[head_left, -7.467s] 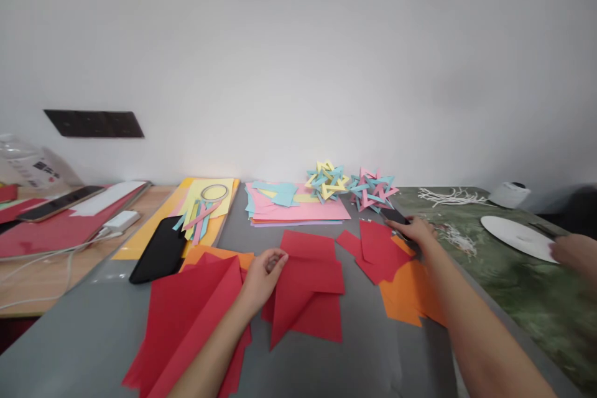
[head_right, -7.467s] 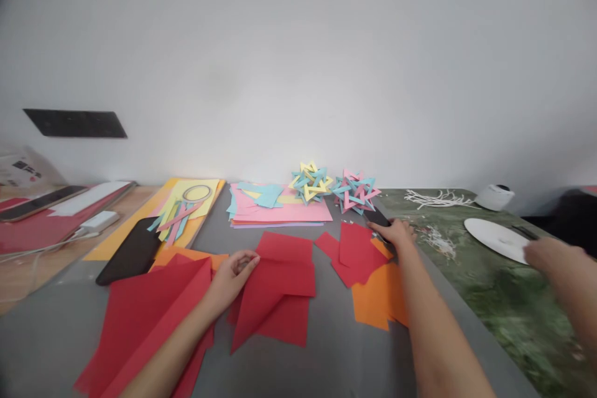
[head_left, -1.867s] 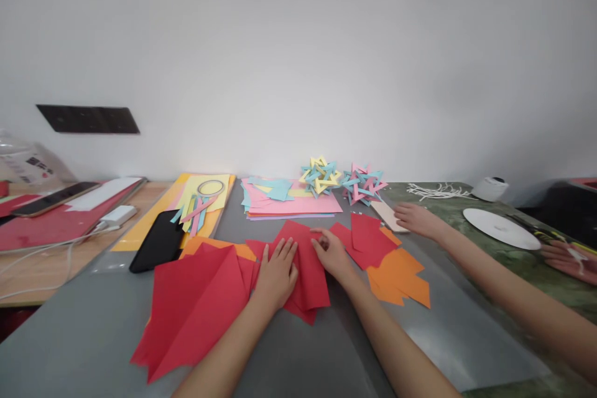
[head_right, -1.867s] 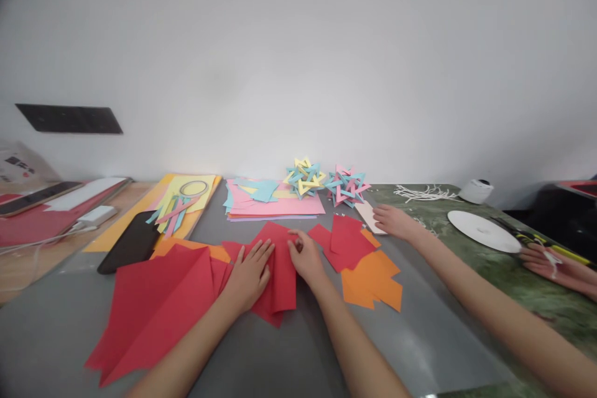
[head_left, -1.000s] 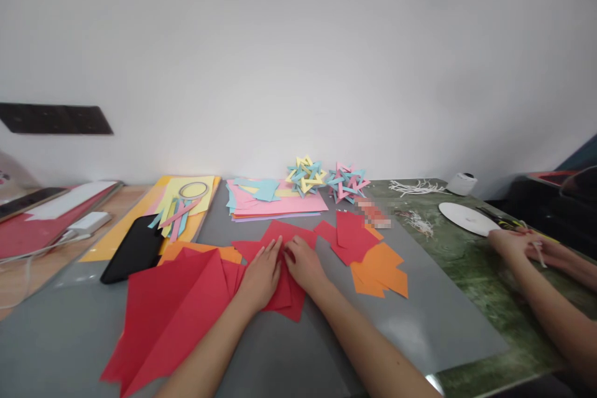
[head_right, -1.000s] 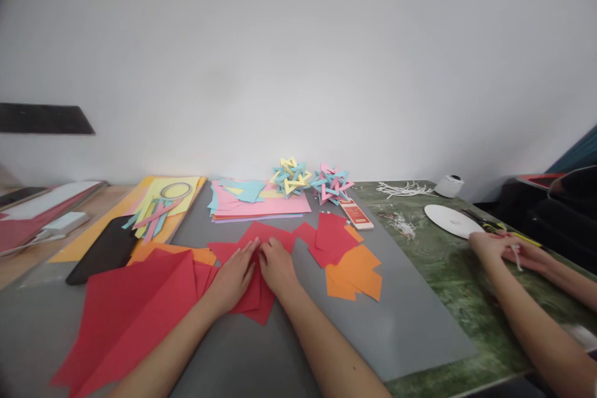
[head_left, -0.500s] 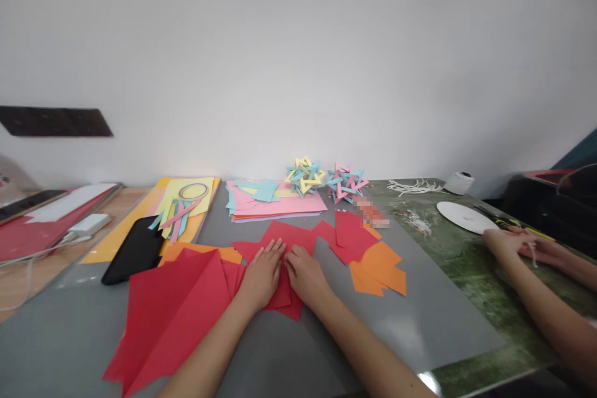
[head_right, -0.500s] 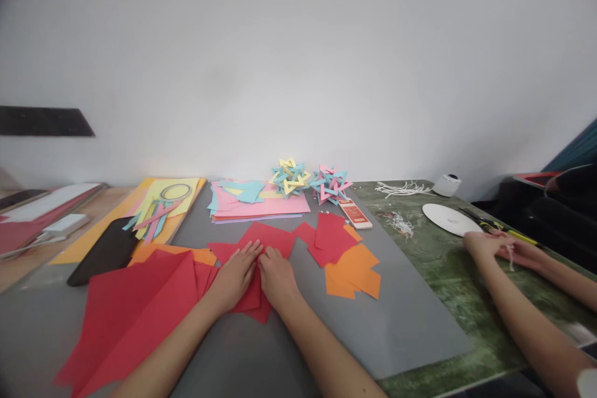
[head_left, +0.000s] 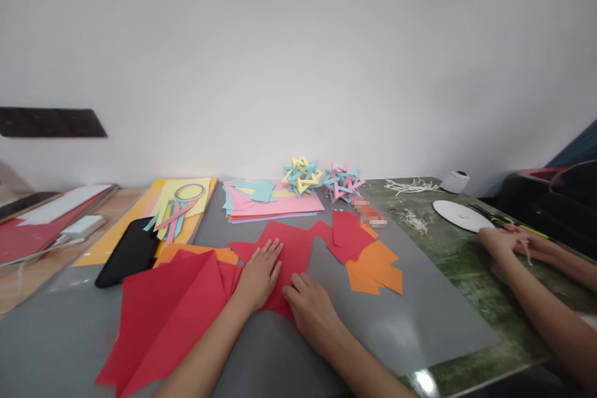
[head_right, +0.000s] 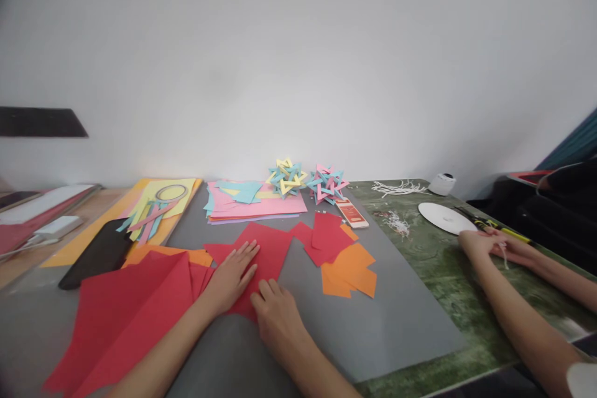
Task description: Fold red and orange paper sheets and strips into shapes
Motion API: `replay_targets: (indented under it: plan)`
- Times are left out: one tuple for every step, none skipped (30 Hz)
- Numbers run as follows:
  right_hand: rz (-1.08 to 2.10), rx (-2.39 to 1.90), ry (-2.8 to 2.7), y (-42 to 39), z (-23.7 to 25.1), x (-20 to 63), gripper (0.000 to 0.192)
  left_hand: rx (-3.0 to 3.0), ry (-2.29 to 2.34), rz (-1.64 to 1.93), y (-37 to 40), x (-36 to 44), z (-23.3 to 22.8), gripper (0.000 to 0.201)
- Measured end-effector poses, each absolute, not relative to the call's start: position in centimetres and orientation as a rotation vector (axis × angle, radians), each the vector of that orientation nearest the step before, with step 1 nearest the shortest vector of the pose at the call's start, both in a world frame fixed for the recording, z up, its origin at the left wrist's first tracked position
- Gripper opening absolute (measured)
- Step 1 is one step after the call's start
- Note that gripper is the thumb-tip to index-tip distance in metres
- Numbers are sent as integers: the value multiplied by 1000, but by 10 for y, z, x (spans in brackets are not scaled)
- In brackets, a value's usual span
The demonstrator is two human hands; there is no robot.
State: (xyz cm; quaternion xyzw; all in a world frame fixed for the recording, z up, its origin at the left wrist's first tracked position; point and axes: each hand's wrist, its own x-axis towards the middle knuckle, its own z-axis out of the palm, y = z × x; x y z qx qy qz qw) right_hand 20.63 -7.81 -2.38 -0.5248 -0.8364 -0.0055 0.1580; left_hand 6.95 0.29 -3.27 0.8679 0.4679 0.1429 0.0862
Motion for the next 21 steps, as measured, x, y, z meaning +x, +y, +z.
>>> replay_targets:
  plan:
    - [17,-1453,-2399,-82,-23,210,13,2592,1394,433,3,69,-34,43]
    - [61,-1399,-2381,-85,-23,216,13,2599,1391,440,3,69,-35,44]
    - [106,-1339,-2343,-85,-24,228,15,2606,1385,448,3,69,-35,46]
    - [120,-1339,-2242,-81,-25,245,16,2613,1375,453,3,68,-36,47]
    - [103,-1398,-2083,-74,-27,266,18,2618,1369,455,2,68,-36,48]
    - [76,-1499,-1900,-65,-30,292,22,2620,1366,455,2,68,-36,48]
    - [35,-1630,-1731,-54,-33,320,25,2621,1367,451,2,68,-36,49]
    - [-24,-1768,-1603,-43,-37,350,27,2623,1370,445,2,67,-36,49]
    - [-83,-1912,-1517,-31,-41,378,30,2624,1375,439,2,67,-35,49]
    - [-119,-2043,-1468,-21,-45,405,33,2625,1379,437,2,67,-35,50]
    - [-153,-2149,-1443,-12,-49,427,36,2628,1380,438,3,67,-36,50]
    - [-169,-2221,-1454,-5,-53,444,38,2632,1379,440,3,67,-36,49]
    - [-179,-2265,-1477,0,-57,457,39,2635,1379,442,3,67,-37,49]
    - [-181,-2297,-1503,4,-61,465,40,2639,1381,444,4,67,-37,49]
    - [-180,-2318,-1523,7,-64,470,41,2642,1383,443,4,67,-38,49]
    - [-181,-2337,-1536,9,-67,472,42,2644,1385,441,5,67,-38,49]
    - [-178,-2355,-1546,11,-69,472,42,2646,1387,440,5,67,-39,49]
    - [-173,-2375,-1550,12,-70,472,43,2648,1389,439,5,67,-39,49]
    - [-163,-2394,-1554,14,-70,471,43,2650,1388,438,5,67,-39,49]
    - [-147,-2411,-1558,15,-70,470,44,2651,1388,438,4,67,-39,49]
    - [-128,-2425,-1561,16,-69,470,44,2652,1389,440,4,67,-38,49]
